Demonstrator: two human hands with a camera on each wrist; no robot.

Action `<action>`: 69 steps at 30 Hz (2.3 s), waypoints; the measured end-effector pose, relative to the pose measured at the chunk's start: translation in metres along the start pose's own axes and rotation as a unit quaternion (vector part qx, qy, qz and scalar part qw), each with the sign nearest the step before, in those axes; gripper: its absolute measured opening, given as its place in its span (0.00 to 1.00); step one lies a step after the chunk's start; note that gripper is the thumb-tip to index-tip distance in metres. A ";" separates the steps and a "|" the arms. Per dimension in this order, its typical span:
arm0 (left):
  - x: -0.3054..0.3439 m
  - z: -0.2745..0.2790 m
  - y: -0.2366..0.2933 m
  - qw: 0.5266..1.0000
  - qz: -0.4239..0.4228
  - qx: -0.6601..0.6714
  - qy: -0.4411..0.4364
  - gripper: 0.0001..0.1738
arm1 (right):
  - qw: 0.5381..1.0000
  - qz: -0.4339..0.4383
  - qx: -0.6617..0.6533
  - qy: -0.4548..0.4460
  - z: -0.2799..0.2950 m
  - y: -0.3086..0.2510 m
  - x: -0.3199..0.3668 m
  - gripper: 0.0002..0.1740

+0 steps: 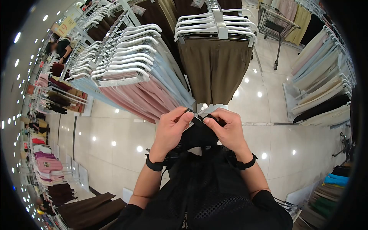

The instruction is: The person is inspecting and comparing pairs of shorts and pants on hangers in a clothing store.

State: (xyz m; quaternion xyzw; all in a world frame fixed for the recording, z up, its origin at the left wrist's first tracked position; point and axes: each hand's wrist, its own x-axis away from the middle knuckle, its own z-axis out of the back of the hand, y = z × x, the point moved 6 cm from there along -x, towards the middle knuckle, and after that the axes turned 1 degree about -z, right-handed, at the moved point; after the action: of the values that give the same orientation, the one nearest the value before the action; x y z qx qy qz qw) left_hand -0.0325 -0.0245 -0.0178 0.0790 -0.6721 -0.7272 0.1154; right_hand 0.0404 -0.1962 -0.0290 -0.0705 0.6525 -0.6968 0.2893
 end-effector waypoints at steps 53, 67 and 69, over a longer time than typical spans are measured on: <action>0.040 0.138 -0.006 0.922 -0.088 -0.265 0.268 0.29 | 0.992 -0.072 -0.100 -0.001 0.037 0.026 -0.012 0.18; 0.049 0.113 -0.049 0.992 0.088 0.085 -0.019 0.22 | 0.981 -0.119 -0.148 0.043 0.046 0.037 -0.014 0.22; 0.050 0.112 -0.049 0.992 0.067 0.095 -0.041 0.23 | 0.979 -0.121 -0.155 0.042 0.049 0.039 -0.013 0.22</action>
State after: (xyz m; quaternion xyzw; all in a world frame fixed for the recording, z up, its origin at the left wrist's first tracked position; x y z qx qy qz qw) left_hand -0.1141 0.0723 -0.0547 0.0144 -0.7460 -0.6532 0.1286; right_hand 0.0865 -0.2315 -0.0555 -0.1639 0.7509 -0.6192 0.1604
